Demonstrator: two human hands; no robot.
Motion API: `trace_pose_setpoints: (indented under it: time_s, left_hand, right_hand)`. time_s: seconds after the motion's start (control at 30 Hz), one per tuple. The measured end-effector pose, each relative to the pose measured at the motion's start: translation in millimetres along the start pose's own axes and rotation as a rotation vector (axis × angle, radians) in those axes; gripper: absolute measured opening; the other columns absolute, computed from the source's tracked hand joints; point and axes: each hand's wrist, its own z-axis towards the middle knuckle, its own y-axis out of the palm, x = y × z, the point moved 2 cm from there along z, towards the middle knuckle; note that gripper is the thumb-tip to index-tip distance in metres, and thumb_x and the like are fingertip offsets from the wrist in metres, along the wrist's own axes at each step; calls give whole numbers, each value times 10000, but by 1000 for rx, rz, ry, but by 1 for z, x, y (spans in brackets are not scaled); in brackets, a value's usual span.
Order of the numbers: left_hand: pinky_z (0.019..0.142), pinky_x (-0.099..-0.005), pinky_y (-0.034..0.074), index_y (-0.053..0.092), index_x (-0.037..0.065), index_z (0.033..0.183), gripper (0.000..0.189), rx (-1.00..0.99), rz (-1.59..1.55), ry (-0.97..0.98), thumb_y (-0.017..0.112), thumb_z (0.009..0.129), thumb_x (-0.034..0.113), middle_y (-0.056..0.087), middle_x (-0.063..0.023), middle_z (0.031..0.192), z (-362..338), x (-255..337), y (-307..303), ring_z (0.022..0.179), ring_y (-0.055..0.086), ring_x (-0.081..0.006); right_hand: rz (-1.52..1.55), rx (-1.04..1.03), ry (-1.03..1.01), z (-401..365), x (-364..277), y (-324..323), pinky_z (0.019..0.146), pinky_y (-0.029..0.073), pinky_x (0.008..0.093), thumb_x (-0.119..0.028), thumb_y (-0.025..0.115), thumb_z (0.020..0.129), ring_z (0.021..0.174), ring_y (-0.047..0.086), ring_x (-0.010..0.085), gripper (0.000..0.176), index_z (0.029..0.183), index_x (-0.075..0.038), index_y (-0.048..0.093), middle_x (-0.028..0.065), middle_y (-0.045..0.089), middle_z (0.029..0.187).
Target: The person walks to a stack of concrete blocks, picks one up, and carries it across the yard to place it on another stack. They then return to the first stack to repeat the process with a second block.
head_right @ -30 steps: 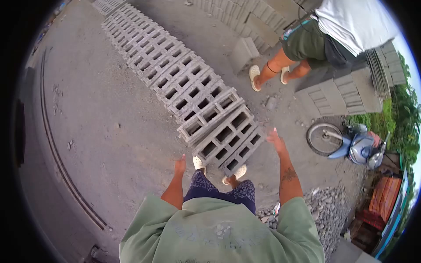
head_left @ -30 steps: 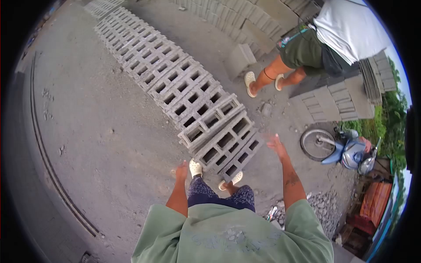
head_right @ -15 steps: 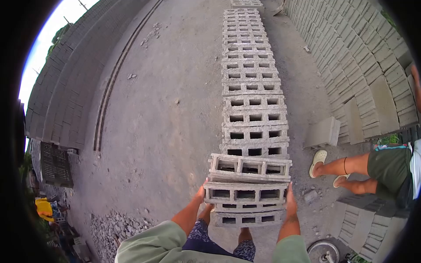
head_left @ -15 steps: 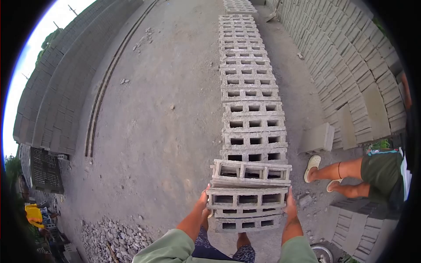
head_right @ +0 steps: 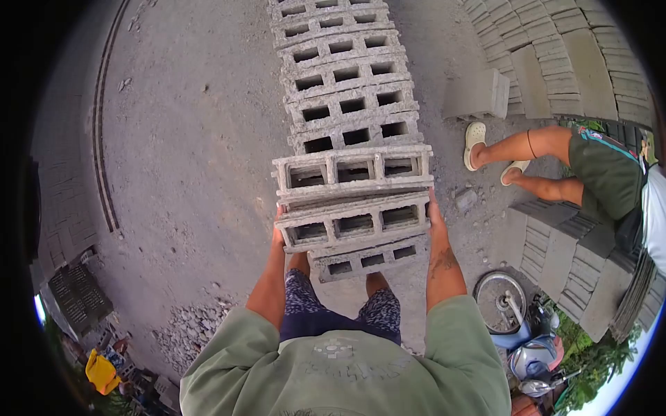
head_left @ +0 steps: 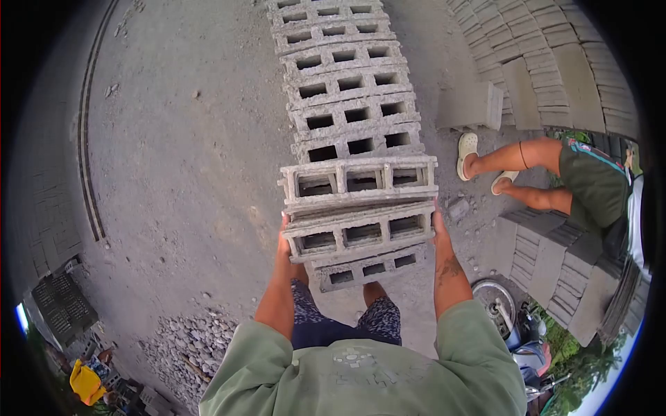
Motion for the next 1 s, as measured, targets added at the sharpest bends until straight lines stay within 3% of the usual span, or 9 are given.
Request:
trace_pose_setpoints:
  time_s: [0.17,0.27,0.33,0.53,0.63,0.7,0.77,0.8,1.0]
  left_hand:
    - [964,-371,345,356,7,1278,687,14,74,18,350,862,555,447,-139,1243,17,-10,-62,1122,442,-268]
    - [980,-371,338,224,-18,1334,791,46,90,-57,356,841,586,338,-162,1329,4,4,-78,1186,390,-269]
    - [961,-372,361,276,-28,1310,781,158,136,-89,365,836,588,397,-168,1287,1,13,-92,1140,443,-272]
    - [937,-354,376,417,-15,1226,659,14,-63,-210,458,832,511,492,-149,1189,12,6,-117,1063,493,-259]
    - [936,-363,377,404,5,1244,595,58,-53,-218,496,828,420,489,-151,1190,12,5,-118,1056,495,-263]
    - [941,-373,371,368,21,1277,589,77,-40,-226,514,821,364,466,-155,1215,19,4,-120,1070,484,-269]
    - [952,-404,354,264,68,1343,652,-38,-84,-57,534,789,283,399,-163,1270,24,6,-113,1105,449,-298]
    - [960,-425,340,181,96,1374,718,-41,-139,-92,530,764,242,345,-167,1305,25,7,-111,1127,419,-325]
    - [947,-428,354,257,85,1339,695,-100,-190,-168,530,715,226,385,-168,1261,21,16,-102,1103,435,-323]
  right_hand:
    - [-153,80,-70,-56,-27,64,996,254,439,-723,294,758,1258,264,293,881,1366,-89,232,108,253,1395]
    - [-99,164,71,-80,-20,97,1004,254,421,-740,279,751,1268,245,287,920,1374,-69,187,114,233,1401]
    - [-26,95,60,-79,-1,102,1006,254,412,-743,272,750,1271,239,285,930,1375,-62,168,116,229,1401]
    - [-31,-80,56,-43,32,75,1017,238,381,-771,281,723,1259,260,274,961,1361,-55,229,118,251,1391]
    - [-177,-26,20,-46,21,78,1025,199,362,-729,296,758,1253,266,263,907,1348,-40,267,120,282,1377]
    - [-130,37,-109,-34,21,79,995,250,346,-699,349,764,1198,348,247,851,1305,-43,359,111,380,1311]
    - [-65,-21,-189,-28,22,87,963,284,335,-663,388,766,1138,400,236,790,1264,-50,411,99,431,1257]
    - [-9,-81,-244,-28,18,89,932,317,324,-626,426,768,1077,452,224,729,1223,-58,463,87,482,1202]
    - [4,-99,-128,-44,21,93,830,369,305,-505,477,751,920,511,201,557,1083,-65,554,67,561,1053]
